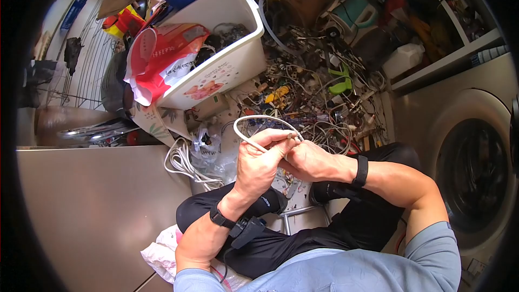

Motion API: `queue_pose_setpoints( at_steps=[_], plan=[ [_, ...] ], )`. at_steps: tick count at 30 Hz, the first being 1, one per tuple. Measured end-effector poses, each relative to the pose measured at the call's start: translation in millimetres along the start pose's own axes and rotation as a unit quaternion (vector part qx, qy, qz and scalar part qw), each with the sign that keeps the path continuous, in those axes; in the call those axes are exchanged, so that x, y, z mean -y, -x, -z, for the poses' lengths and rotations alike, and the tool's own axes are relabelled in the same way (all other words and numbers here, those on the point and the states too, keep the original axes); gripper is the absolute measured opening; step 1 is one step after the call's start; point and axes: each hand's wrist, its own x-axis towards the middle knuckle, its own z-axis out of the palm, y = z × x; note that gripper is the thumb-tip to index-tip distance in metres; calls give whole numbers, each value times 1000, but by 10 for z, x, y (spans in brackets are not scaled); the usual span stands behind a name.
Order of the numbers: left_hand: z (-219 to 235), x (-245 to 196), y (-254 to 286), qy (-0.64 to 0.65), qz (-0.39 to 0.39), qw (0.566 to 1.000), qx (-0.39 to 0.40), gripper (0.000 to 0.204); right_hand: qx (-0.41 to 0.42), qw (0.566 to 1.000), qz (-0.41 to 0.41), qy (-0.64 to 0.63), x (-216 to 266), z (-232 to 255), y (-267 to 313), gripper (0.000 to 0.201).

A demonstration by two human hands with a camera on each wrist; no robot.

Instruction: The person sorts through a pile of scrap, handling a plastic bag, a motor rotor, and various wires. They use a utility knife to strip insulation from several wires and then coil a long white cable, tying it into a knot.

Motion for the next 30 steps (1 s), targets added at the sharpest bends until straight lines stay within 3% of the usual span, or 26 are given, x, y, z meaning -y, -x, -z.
queue_pose_setpoints(
  at_steps=[3, 5, 6, 9, 10, 11, 13, 15, 17, 19, 21, 23, 30],
  plan=[
    [-7, -21, -11, 17, 18, 1000, -13, 18, -1, 999, 17, -37, 40, 32, -27, 21],
    [-7, -38, -58, 28, 53, 998, -34, 26, 8, 991, -36, -129, 147, 121, -88, 20],
    [23, -31, -93, 35, 66, 997, -36, 29, 80, 976, -123, -163, 156, 177, -105, 21],
    [209, 2, -225, 49, 96, 994, -33, 37, 116, 882, -281, -359, 220, 284, -182, 29],
    [266, -12, -248, 59, 82, 994, -51, 37, 90, 878, -262, -389, 177, 270, -184, 33],
    [320, -31, -267, 68, 68, 993, -69, 37, 61, 846, -261, -460, 173, 279, -188, 35],
    [404, -110, -298, 93, 67, 989, -95, 38, 23, 841, -247, -480, 167, 314, -224, 36],
    [538, -165, -308, 111, 69, 988, -80, 37, 35, 874, -242, -421, 66, 377, -261, 40],
    [616, -201, -320, 107, 68, 987, -98, 36, 17, 879, -243, -411, 10, 459, -259, 41],
    [680, -257, -342, 114, 46, 986, -112, 36, -35, 904, -238, -353, -56, 519, -277, 39],
    [776, -281, -346, 107, 19, 987, -120, 34, -30, 925, -257, -279, -162, 648, -291, 39],
    [867, -330, -364, 109, -22, 985, -135, 33, -7, 947, -316, -63, -31, 894, -367, 41],
    [1143, -511, -407, 184, -37, 967, -170, 34, -19, 955, -294, 29, -304, 1024, -318, 33]
  ],
)
